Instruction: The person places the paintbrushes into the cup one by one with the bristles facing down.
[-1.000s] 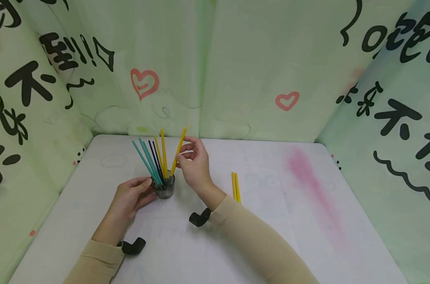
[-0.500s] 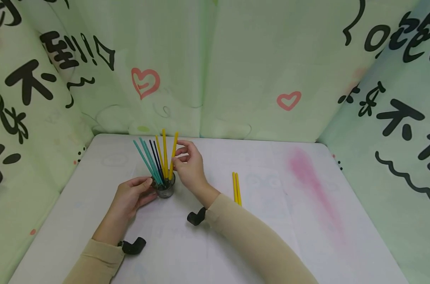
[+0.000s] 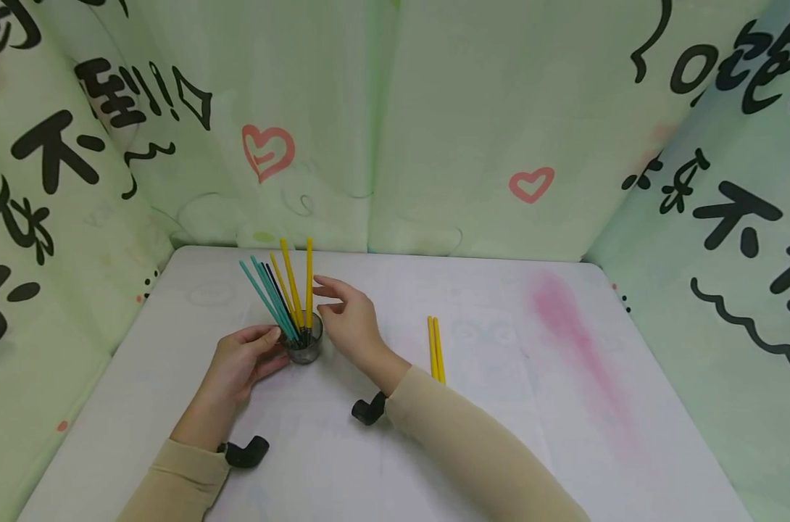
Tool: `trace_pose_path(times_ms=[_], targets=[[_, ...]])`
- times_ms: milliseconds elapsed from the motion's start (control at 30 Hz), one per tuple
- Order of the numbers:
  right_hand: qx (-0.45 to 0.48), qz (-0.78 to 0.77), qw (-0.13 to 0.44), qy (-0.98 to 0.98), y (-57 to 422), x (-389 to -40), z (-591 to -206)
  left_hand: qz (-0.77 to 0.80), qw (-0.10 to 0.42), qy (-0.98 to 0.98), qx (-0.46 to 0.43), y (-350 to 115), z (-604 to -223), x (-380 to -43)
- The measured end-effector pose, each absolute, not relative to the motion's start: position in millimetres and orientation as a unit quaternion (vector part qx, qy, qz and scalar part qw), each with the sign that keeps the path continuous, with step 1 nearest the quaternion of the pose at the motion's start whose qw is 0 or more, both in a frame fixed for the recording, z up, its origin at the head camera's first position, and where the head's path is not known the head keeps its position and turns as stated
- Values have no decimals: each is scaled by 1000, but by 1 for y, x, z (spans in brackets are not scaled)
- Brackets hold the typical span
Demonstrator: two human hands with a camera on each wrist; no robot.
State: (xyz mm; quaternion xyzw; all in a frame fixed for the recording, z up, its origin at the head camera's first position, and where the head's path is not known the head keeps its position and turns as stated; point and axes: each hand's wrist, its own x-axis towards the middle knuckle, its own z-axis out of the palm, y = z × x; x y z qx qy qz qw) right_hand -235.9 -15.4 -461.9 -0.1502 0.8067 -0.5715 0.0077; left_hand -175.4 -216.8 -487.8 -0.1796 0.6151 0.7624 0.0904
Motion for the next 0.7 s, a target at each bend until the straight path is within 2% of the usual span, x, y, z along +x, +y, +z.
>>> trace_pose_path(times_ms=[267,700], targets=[[-136,-602,39,786,5,-231,-464,767,92,610,-178,-215,-487,-174],[-101,-612,58,783,40,-227,-467,769,94,610,-170,-216,-485,-172]])
